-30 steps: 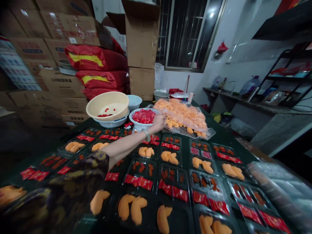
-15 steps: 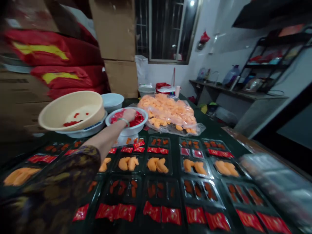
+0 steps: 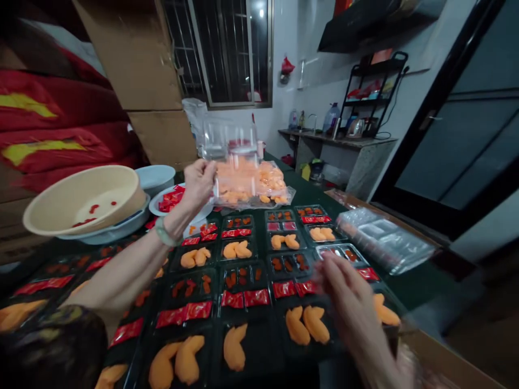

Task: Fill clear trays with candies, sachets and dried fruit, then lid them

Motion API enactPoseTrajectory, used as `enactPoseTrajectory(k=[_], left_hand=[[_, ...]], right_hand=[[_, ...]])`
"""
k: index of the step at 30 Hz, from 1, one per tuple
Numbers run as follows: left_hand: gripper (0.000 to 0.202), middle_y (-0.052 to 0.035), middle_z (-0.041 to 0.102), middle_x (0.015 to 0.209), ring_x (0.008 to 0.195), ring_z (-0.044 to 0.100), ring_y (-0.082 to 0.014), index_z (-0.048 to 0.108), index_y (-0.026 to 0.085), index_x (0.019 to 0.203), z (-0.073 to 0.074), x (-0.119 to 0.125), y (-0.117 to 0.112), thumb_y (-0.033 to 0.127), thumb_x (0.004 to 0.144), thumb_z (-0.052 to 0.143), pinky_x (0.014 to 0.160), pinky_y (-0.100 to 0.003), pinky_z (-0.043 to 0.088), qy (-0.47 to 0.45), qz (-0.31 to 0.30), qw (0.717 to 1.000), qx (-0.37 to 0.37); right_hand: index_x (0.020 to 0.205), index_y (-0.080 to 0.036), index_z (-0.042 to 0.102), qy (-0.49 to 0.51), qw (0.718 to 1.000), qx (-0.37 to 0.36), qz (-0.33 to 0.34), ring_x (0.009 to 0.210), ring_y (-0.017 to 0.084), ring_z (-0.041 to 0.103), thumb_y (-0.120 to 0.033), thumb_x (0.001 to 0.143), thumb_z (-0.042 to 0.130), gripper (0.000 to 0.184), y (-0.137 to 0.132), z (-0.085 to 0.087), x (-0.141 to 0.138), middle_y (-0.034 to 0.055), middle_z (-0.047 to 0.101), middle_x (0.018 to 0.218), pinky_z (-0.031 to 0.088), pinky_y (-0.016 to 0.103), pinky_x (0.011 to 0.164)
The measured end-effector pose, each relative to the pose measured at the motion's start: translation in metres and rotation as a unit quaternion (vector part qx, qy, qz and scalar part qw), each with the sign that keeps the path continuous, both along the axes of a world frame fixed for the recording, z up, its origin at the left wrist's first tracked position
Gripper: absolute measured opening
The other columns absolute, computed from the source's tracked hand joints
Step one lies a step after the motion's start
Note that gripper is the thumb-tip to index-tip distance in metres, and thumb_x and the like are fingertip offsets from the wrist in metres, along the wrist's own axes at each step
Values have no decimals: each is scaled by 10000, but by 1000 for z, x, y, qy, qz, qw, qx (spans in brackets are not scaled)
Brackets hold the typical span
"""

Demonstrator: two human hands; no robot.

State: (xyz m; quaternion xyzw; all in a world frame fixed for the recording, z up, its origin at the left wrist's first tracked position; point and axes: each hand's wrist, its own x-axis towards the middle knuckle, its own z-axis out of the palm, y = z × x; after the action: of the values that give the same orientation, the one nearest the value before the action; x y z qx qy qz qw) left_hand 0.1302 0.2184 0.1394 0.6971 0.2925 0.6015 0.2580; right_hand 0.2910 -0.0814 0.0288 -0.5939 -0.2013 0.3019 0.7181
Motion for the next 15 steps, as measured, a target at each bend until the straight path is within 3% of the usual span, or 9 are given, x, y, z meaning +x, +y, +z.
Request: enactPoseTrajectory(k=[3,7,10,15], left_hand=[[252,48,415,482,421,350,-78,422,187,580,-21,21,-35,236,822,473,443,-216,286,-4,-114,991,-72],[272,48,422,467,416,364,-77,413,186,552,-34,22,-47,251,800,503,435,-214,292,18,-136,987,-81],[248,51,415,489,454,365,-77,445,178,559,-32,3,-23,236,786,528,456,-209,296,11,-106,992,-72],[173,47,443,556,558,394,-78,502,158,602,-15,-55,51,153,758,576,540,-193,334,-31,0,997,-71]], right_hand=[[943,-244,618,22,995,64,72,760,166,628,-506,659,693,394,64,21,-11,42,652,926,500,236,506],[826,-197,603,22,984,130,123,687,128,616,-448,627,724,343,128,36,-21,12,647,802,466,193,490],[726,-181,559,54,982,145,112,525,95,559,-353,633,715,250,176,46,-40,-21,601,620,393,173,400],[611,-186,460,108,979,125,120,410,62,468,-225,699,621,188,276,65,-105,-66,504,456,355,167,380]])
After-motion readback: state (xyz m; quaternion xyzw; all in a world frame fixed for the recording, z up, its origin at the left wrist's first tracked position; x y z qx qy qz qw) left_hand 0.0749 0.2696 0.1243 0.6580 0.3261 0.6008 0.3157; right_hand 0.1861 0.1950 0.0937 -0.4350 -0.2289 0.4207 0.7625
